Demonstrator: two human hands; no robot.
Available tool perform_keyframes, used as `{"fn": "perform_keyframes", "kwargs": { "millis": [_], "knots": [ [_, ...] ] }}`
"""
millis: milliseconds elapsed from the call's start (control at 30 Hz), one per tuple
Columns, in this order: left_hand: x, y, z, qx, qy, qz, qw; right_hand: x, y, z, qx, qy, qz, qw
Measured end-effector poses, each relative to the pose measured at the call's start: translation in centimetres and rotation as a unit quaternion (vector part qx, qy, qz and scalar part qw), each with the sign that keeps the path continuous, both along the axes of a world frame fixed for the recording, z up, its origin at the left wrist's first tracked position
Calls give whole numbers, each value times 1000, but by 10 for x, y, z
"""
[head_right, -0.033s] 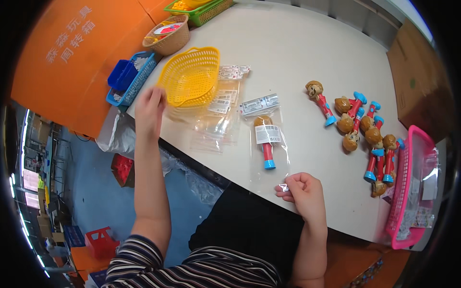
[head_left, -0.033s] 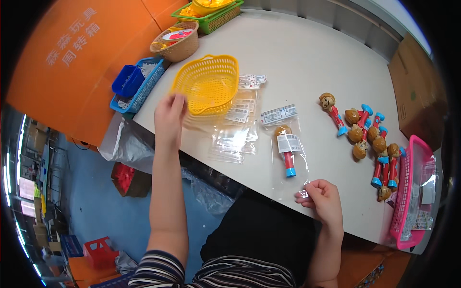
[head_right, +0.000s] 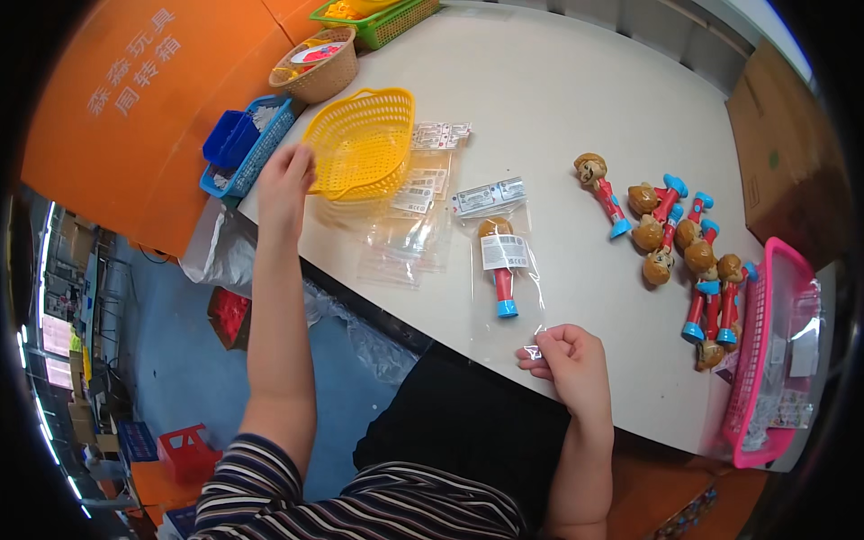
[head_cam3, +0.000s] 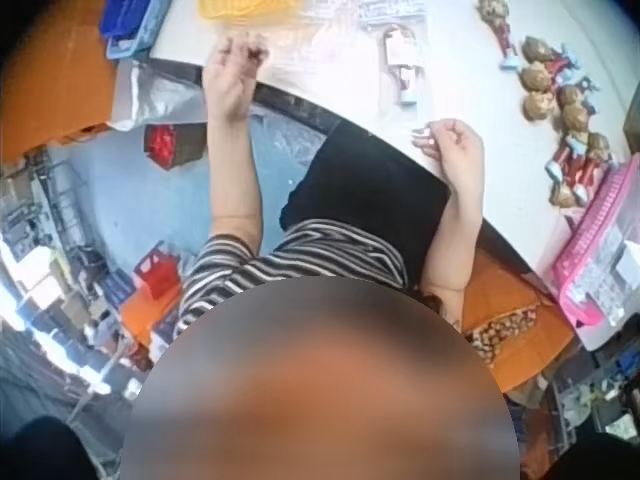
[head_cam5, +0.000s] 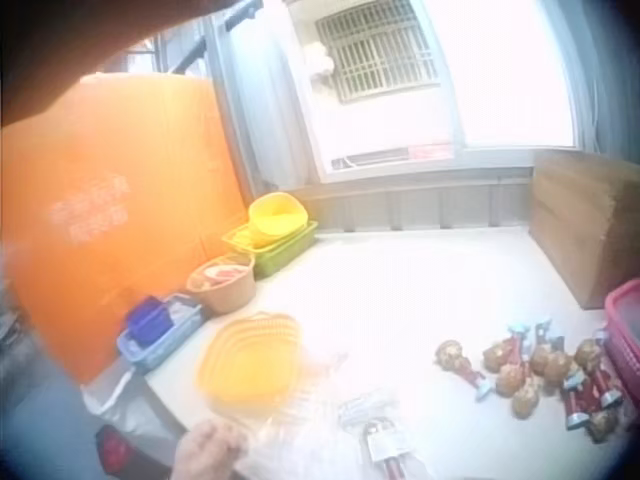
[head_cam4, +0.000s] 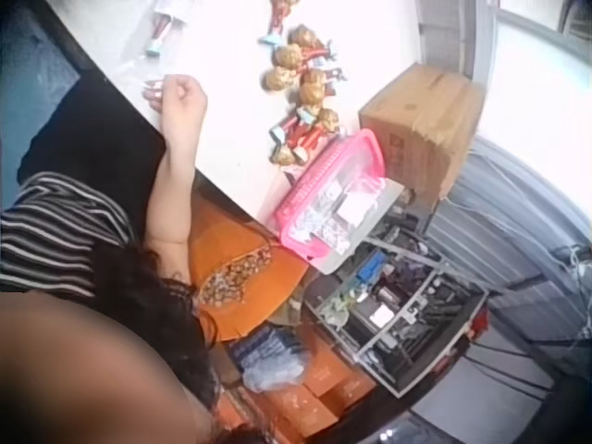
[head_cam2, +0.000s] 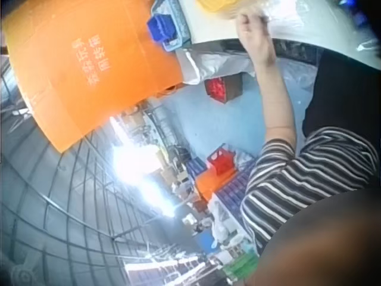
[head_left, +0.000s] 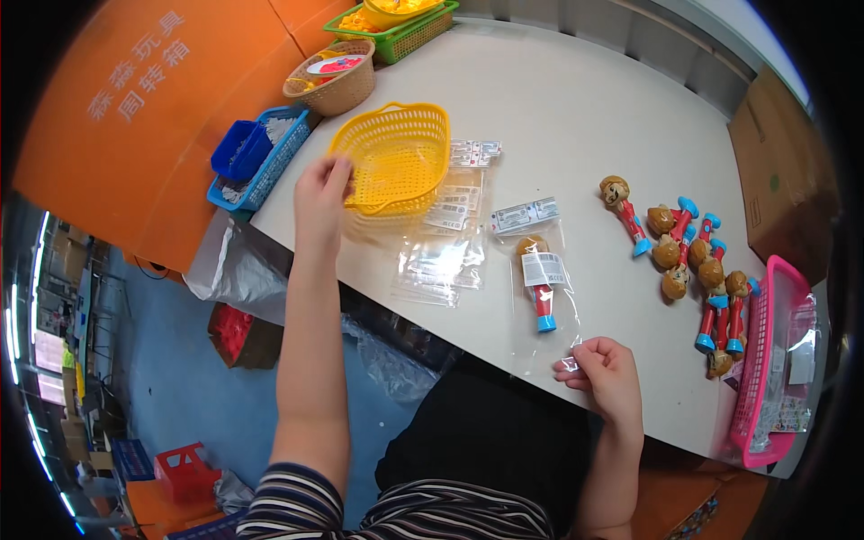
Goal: Packaging small handheld toys into plastic bags and sealing them at a workstation.
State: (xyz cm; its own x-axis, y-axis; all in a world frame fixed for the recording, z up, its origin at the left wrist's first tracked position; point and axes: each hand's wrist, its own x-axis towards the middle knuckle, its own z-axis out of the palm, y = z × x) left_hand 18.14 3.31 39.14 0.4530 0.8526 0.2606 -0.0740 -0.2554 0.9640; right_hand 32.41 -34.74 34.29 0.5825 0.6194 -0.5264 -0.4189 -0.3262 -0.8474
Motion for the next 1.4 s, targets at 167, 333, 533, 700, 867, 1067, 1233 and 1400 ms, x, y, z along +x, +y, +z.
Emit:
{"fn": "perform_keyframes", "kwargs": {
  "millis": [167, 333, 533, 700, 867, 1067, 1233, 1400],
  "knots": [
    [46, 73, -11, 190, 383, 99, 899, -2, -1, -4, 26, 2, -3, 1000],
    [44, 6, -11, 416, 246, 152, 862, -2, -10, -4, 31, -2, -19, 999],
    [5, -170, -26, 416, 157, -385, 808, 11, -27, 9, -41, -247, 31, 968],
    [4, -182, -44, 413, 181, -417, 790, 41, -13, 10, 29, -668, 217, 711],
    [-2, -184, -58, 428, 183, -399, 790, 54, -1, 7, 172, -743, 309, 568],
    [-2, -180, -72, 498, 131, -353, 781, 53, 1, -4, 208, -736, 317, 560],
    [-9, -184, -81, 448, 104, -343, 819, 52, 0, -6, 205, -683, 312, 628],
    [-23, -199, -84, 296, 117, -295, 901, 43, -4, -3, 173, -523, 277, 787]
  ]
}}
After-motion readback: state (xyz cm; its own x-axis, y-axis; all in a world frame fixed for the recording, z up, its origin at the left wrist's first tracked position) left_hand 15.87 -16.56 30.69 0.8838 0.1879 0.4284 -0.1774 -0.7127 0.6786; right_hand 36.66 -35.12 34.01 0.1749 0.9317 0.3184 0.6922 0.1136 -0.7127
